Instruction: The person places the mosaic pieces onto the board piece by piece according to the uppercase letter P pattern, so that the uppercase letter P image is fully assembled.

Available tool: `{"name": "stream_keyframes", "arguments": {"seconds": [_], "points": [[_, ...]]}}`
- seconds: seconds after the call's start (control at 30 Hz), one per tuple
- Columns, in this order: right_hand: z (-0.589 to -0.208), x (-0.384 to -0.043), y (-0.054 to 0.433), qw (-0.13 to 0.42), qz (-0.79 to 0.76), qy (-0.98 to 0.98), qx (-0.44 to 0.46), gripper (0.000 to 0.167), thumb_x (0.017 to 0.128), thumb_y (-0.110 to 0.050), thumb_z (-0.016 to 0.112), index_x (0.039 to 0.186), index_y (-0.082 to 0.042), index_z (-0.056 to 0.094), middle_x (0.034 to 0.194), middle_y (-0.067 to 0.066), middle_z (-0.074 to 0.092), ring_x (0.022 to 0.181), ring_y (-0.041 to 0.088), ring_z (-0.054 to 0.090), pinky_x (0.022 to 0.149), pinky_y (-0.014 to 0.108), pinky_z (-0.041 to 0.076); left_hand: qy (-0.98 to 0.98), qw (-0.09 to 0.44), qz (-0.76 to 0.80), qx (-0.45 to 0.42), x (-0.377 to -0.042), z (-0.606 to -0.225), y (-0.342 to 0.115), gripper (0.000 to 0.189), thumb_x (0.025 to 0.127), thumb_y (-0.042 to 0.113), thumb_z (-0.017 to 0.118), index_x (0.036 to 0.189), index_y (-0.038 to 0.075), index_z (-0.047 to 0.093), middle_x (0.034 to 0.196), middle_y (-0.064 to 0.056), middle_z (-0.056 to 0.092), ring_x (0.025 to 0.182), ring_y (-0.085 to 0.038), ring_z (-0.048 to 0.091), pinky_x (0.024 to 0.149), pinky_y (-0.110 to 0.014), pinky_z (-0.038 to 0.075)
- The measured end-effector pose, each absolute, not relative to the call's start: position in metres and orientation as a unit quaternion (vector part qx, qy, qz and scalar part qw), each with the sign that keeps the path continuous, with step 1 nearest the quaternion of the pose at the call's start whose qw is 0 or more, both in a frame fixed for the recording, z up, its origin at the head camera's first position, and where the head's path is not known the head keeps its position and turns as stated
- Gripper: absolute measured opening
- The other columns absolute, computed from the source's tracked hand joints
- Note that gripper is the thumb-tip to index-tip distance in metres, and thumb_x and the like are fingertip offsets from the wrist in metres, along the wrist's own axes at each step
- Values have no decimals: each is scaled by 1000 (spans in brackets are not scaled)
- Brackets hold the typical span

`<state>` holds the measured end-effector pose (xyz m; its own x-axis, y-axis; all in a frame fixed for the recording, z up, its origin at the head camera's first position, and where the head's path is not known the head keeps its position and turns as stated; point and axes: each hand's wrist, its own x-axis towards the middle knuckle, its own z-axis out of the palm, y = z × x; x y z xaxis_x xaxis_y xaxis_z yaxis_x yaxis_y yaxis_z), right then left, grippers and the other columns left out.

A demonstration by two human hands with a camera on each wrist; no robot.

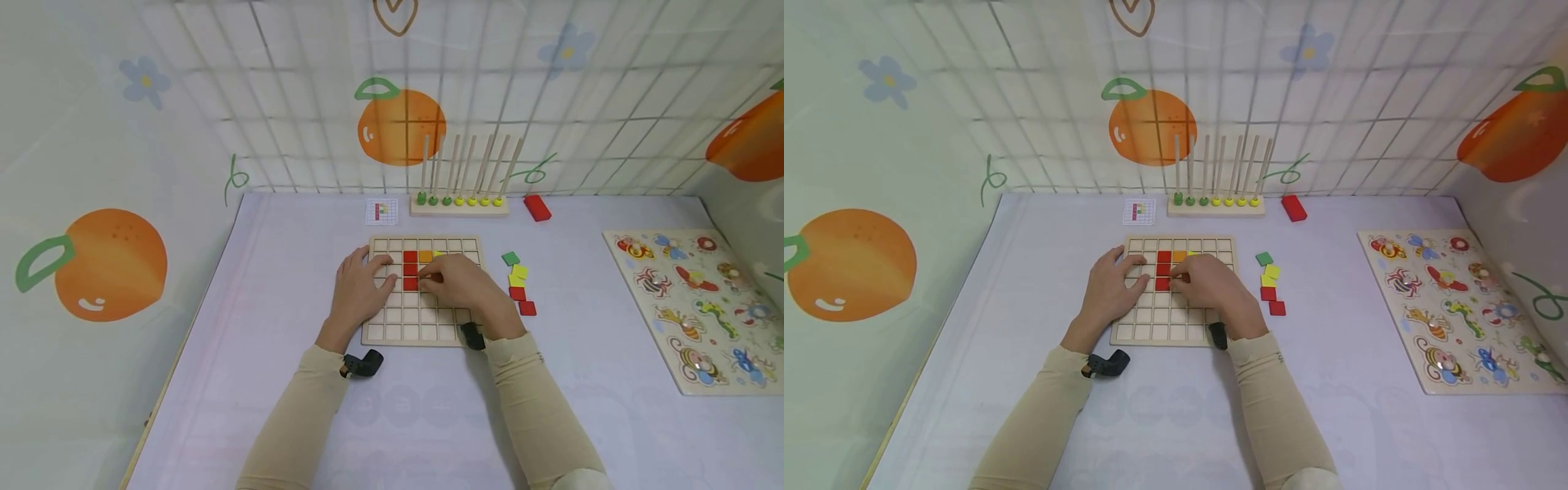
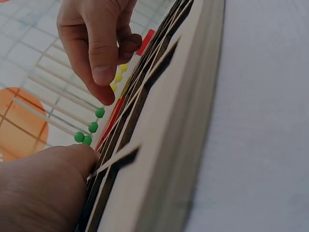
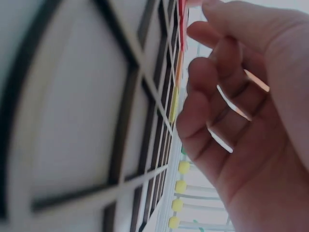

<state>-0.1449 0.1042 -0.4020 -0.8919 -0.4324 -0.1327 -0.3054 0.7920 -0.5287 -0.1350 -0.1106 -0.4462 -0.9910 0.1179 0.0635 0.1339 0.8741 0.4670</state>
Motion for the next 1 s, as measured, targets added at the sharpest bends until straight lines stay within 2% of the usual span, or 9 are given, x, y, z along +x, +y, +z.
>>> {"name": "stream_keyframes", "arguments": {"seconds": [0.13, 0.23, 0.33, 0.53, 0.83, 1.0], "points": [[-401, -146, 111, 128, -264, 940, -173, 27, 97, -30, 69, 119, -16, 77, 104, 1, 74, 95, 19, 61, 85, 36, 55, -968, 18, -242, -65, -135, -445, -110, 35, 99, 41, 61, 130, 26, 66, 160, -15, 38, 152, -34, 31, 126, -54, 23], [-401, -146, 117, 127, -271, 939, -167, 28, 97, -29, 70, 120, -16, 77, 90, 2, 67, 85, 19, 57, 73, 33, 49, -968, 18, -243, -64, -135, -444, -109, 35, 99, 41, 61, 130, 26, 66, 160, -15, 38, 151, -34, 31, 126, -54, 24], [-401, -147, 123, 125, -275, 939, -165, 27, 97, -28, 70, 119, -15, 77, 81, 3, 58, 80, 19, 54, 68, 32, 42, -967, 20, -245, -65, -134, -444, -109, 35, 98, 41, 61, 129, 25, 67, 159, -15, 39, 151, -35, 32, 125, -54, 25], [-403, -145, 140, 117, -276, 940, -163, 26, 97, -25, 69, 117, -12, 78, 80, 2, 57, 78, 18, 52, 66, 30, 41, -967, 23, -246, -66, -134, -444, -110, 34, 98, 39, 61, 128, 25, 67, 158, -16, 40, 150, -35, 33, 125, -54, 26], [-400, -143, 174, 112, -297, 938, -137, 30, 99, -25, 67, 123, -9, 74, 100, 6, 67, 92, 21, 56, 80, 33, 47, -967, 23, -245, -59, -134, -445, -109, 35, 98, 40, 61, 130, 25, 66, 158, -15, 40, 149, -34, 34, 125, -54, 26], [-400, -141, 190, 106, -290, 943, -127, 30, 99, -26, 67, 122, -9, 74, 98, 6, 66, 91, 21, 56, 78, 32, 46, -967, 24, -245, -60, -134, -444, -109, 35, 98, 40, 61, 129, 25, 67, 157, -15, 40, 149, -34, 35, 124, -53, 27]]}}
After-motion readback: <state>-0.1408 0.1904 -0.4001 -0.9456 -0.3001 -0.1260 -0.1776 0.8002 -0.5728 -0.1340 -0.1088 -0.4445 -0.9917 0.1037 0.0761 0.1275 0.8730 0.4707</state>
